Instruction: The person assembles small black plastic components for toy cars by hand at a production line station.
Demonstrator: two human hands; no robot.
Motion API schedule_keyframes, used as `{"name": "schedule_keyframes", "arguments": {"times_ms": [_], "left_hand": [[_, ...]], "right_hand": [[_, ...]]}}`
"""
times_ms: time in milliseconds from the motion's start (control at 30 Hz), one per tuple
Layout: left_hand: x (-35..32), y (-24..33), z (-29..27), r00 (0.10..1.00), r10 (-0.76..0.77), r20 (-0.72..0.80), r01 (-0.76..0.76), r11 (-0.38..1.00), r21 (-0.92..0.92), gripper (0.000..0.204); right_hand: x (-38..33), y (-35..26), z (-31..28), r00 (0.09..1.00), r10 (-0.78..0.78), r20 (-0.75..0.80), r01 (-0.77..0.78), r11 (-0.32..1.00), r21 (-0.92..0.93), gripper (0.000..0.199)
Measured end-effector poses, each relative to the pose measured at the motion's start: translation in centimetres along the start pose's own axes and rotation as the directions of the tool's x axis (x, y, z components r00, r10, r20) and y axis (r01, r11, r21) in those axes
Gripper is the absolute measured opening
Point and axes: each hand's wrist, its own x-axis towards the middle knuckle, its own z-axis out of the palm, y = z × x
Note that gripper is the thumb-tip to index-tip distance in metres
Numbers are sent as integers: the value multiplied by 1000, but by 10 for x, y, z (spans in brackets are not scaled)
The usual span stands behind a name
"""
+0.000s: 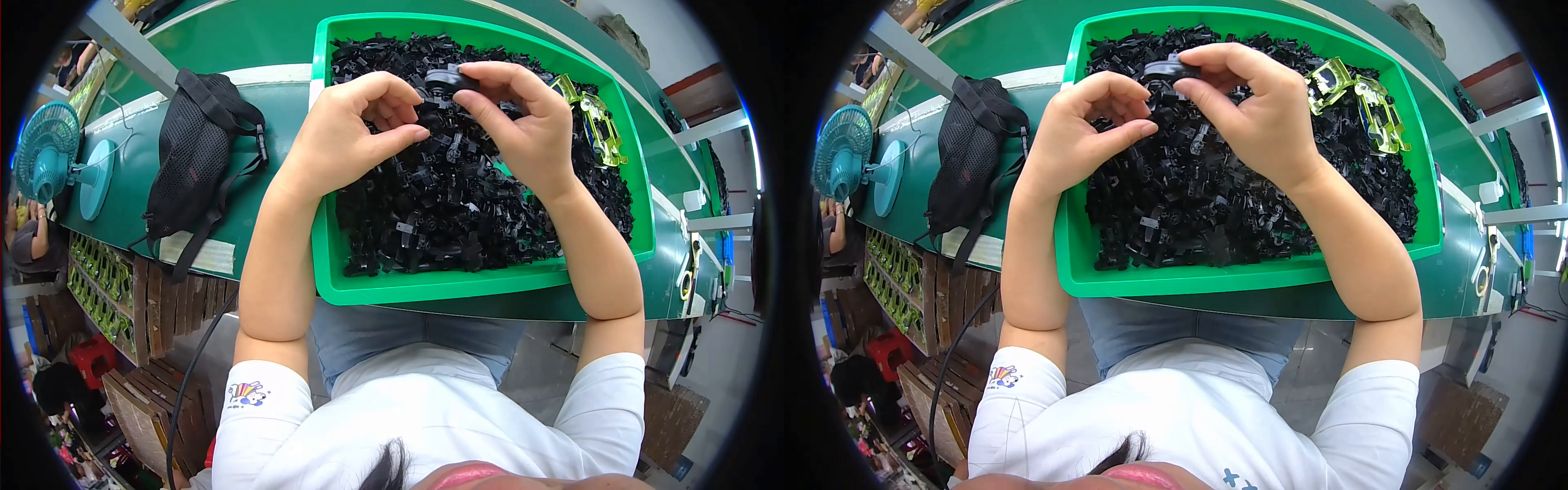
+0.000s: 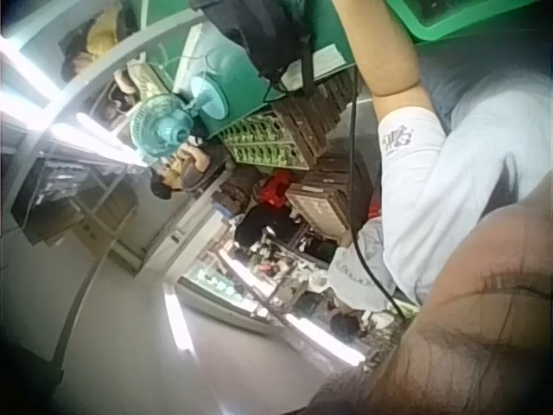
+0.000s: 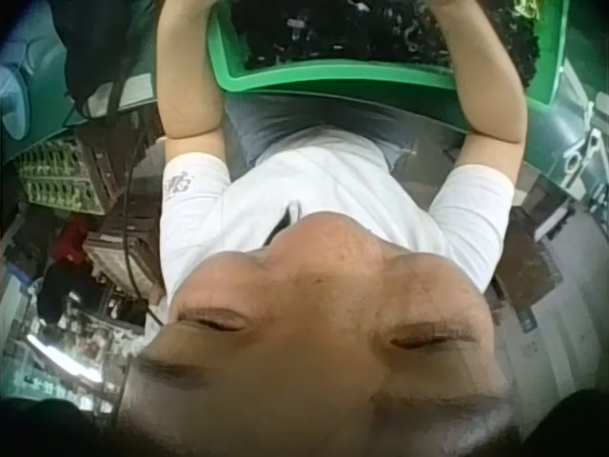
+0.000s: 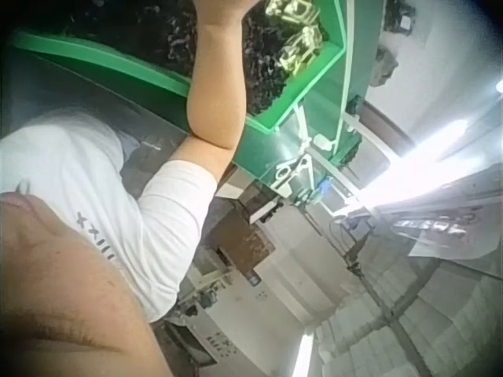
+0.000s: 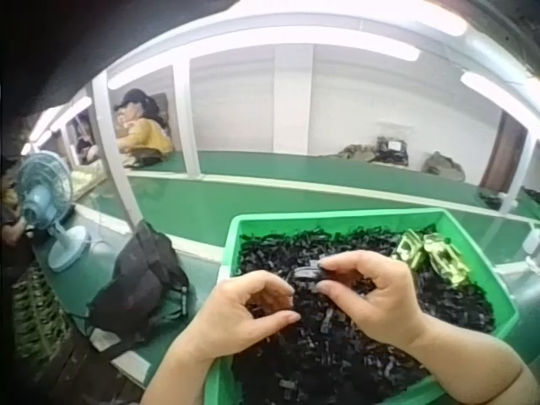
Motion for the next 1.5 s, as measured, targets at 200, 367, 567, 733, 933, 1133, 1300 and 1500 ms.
{"name": "schedule_keyframes", "arguments": {"times_ms": [200,367,567,733,933,1133,1300,1500], "left_hand": [[4,-13,0,994,-95,-54,95,995,-12,11],[6,-10,-5,996,-90,-20,91,994,53,13],[3,-13,-3,988,-134,73,124,985,123,13],[3,9,4,949,-309,-66,308,951,-19,13],[6,-11,-10,983,-178,45,173,980,103,17],[3,-10,-8,981,-187,50,181,978,100,18],[3,-8,-5,986,-157,45,153,984,89,17],[3,-7,-3,984,-173,42,169,983,78,17]], "right_hand": [[3,10,-2,990,139,-7,-138,987,85,21],[11,15,-1,979,197,49,-198,980,19,19],[9,9,-13,991,46,125,-27,988,-154,37],[8,0,-28,955,102,279,-238,824,513,14],[21,-16,-49,702,414,579,-216,899,-380,15],[27,-26,-34,160,905,394,-31,404,-914,47],[24,-20,-49,100,613,784,-11,789,-615,63],[29,-13,-47,25,510,860,-60,859,-508,67]]}}
